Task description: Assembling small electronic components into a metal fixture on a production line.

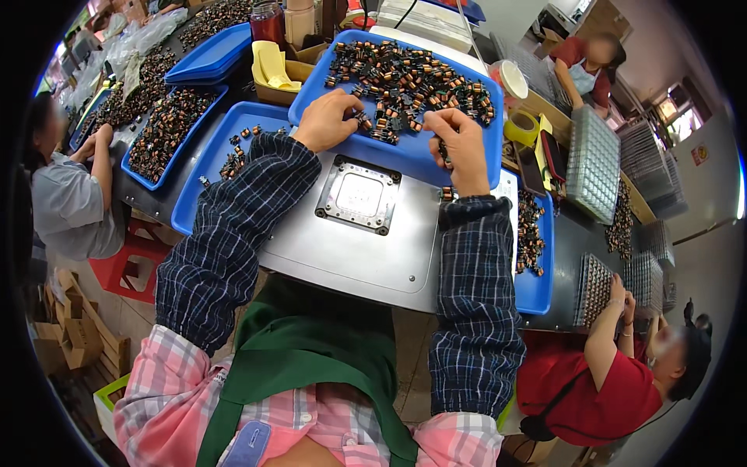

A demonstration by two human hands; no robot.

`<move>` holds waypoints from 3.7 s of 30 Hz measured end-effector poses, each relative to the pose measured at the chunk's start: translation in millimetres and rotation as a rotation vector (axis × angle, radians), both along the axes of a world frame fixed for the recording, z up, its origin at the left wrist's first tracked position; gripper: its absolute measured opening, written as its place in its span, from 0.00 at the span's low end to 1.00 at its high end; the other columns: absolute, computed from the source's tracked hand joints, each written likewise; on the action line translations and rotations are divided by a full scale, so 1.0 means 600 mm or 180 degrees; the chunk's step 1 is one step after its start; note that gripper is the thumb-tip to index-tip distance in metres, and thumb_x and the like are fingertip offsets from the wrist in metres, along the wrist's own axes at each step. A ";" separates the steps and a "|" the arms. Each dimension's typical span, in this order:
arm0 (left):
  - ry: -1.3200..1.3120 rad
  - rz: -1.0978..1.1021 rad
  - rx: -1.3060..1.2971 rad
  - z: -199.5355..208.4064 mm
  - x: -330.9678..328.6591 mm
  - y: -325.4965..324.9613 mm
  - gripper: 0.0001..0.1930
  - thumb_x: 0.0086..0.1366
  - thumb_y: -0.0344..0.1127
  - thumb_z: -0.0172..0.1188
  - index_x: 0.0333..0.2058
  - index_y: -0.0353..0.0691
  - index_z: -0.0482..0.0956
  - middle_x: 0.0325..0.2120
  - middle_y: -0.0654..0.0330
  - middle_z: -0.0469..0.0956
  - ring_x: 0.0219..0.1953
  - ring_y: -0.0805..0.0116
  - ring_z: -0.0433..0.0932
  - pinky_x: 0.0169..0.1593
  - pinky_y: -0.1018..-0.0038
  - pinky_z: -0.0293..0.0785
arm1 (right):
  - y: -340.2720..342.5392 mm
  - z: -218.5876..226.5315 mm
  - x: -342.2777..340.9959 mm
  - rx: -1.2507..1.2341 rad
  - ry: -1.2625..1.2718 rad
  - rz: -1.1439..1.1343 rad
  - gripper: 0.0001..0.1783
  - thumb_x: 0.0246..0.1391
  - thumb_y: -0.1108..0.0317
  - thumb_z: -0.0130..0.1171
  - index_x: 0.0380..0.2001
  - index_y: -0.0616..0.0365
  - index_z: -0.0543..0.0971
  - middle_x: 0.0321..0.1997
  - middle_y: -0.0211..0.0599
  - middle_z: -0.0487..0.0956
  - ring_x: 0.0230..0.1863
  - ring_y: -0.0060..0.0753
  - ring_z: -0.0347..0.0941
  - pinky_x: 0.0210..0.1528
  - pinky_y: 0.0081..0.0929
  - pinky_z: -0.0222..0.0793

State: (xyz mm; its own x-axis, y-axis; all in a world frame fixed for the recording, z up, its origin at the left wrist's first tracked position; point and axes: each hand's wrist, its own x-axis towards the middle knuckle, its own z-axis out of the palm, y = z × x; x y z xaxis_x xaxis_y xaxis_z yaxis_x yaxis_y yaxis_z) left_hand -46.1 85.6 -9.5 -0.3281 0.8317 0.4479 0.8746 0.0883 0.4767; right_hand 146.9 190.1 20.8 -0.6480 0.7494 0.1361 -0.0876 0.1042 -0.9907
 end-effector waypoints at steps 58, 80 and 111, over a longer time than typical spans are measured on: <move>-0.0579 -0.1086 0.0360 0.010 0.067 -0.145 0.08 0.47 0.25 0.60 0.29 0.34 0.78 0.26 0.56 0.74 0.31 0.63 0.73 0.36 0.73 0.69 | 0.035 -0.043 -0.019 0.2864 -0.1863 -0.0521 0.12 0.42 0.65 0.58 0.31 0.58 0.77 0.24 0.39 0.75 0.26 0.33 0.71 0.28 0.26 0.64; 0.0562 -0.0560 0.0100 0.017 0.033 -0.041 0.12 0.57 0.42 0.52 0.33 0.42 0.78 0.35 0.59 0.73 0.41 0.59 0.67 0.45 0.67 0.62 | 0.025 -0.029 -0.006 0.3008 -0.1303 -0.0057 0.09 0.42 0.68 0.59 0.29 0.60 0.77 0.24 0.37 0.75 0.26 0.31 0.70 0.30 0.24 0.65; -0.0081 -0.0397 0.1265 0.009 0.038 -0.088 0.11 0.52 0.26 0.57 0.36 0.38 0.75 0.28 0.58 0.73 0.31 0.66 0.71 0.36 0.74 0.67 | -0.097 -0.003 -0.020 0.2577 -0.1716 0.1458 0.09 0.38 0.72 0.59 0.26 0.65 0.76 0.21 0.42 0.75 0.23 0.36 0.71 0.28 0.27 0.66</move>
